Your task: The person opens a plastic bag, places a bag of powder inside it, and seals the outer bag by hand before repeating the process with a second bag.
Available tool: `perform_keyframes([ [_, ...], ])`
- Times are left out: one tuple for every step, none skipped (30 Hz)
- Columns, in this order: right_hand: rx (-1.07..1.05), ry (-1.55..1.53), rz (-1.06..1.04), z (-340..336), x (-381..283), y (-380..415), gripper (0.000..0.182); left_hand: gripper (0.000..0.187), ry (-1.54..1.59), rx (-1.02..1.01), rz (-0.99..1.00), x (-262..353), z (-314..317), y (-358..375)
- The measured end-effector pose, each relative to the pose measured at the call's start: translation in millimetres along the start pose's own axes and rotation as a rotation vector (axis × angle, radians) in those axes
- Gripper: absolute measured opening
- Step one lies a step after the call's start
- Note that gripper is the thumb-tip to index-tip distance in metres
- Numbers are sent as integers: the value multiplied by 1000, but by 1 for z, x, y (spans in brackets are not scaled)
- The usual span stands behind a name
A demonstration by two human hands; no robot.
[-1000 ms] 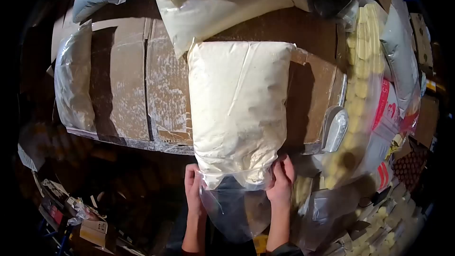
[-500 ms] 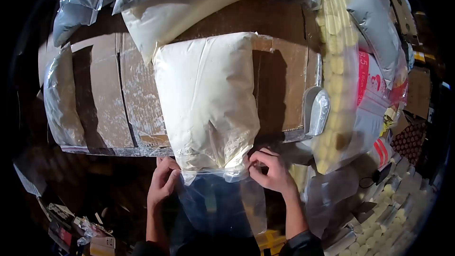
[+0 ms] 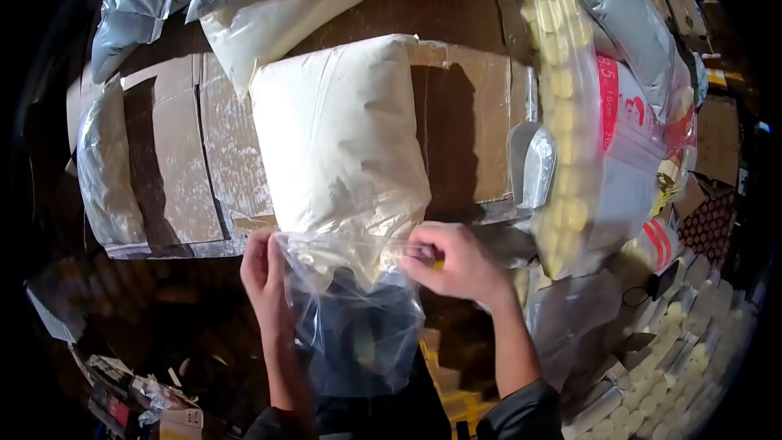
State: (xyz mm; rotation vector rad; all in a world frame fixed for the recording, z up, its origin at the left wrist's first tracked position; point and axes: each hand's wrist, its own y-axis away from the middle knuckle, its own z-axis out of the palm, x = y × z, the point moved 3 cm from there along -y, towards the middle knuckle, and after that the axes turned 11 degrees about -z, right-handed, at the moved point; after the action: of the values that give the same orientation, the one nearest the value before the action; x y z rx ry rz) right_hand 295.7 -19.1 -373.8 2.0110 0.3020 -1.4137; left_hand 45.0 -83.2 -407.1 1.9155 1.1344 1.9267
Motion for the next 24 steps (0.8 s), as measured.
perform_keyframes([
  [-21,-105,17,-4,11,1,19,7,-50,17,56,-4,2,-8],
  [54,-6,-28,-7,14,0,18,7,-113,31,92,-3,2,-6],
  [130,94,-74,-10,13,-2,17,7,-182,39,111,3,3,-2],
  [184,247,-98,-10,5,-2,15,7,-251,48,129,7,4,2],
  [284,261,-131,-5,1,0,13,8,-321,58,145,9,4,6],
  [377,336,-144,1,1,3,12,5,-386,52,122,8,4,7],
  [473,414,-159,7,3,5,12,6,-350,26,75,7,4,8],
  [508,341,-61,13,6,6,14,6,-312,-3,28,6,5,11],
  [539,386,-97,19,16,5,17,7,-274,-34,-23,4,7,13],
  [548,195,4,22,22,3,16,11,-158,-72,-106,1,9,11],
  [554,3,101,26,27,1,16,13,-4,-85,-125,-3,11,13],
  [568,-56,19,28,34,-1,14,14,150,-94,-139,-8,15,12],
  [587,-214,3,32,41,-4,13,16,302,-104,-154,-13,18,12],
  [603,-376,-8,37,47,-6,13,18,297,-38,-124,-17,24,11],
  [618,-540,-13,44,50,-6,13,20,225,13,-105,-25,26,8],
  [644,-644,11,49,45,-7,10,18,290,79,-118,-36,34,6],
  [662,-952,18,57,43,-8,7,23,358,144,-124,-47,41,2],
  [684,-1013,47,62,45,-6,6,23,321,122,-1,-45,45,-3],
  [705,-1073,78,68,45,-4,5,23,365,78,5,-46,46,-2],
  [714,-1113,81,75,42,-1,5,22,409,33,10,-47,46,2],
  [676,-1144,16,81,37,6,10,22,452,-12,16,-42,46,7],
  [667,-1200,23,87,36,12,16,23,370,15,13,-41,39,10],
  [659,-1257,22,94,33,17,22,24,348,26,-14,-50,29,10],
  [682,-1296,110,107,36,25,28,25,330,19,-21,-53,18,12],
])
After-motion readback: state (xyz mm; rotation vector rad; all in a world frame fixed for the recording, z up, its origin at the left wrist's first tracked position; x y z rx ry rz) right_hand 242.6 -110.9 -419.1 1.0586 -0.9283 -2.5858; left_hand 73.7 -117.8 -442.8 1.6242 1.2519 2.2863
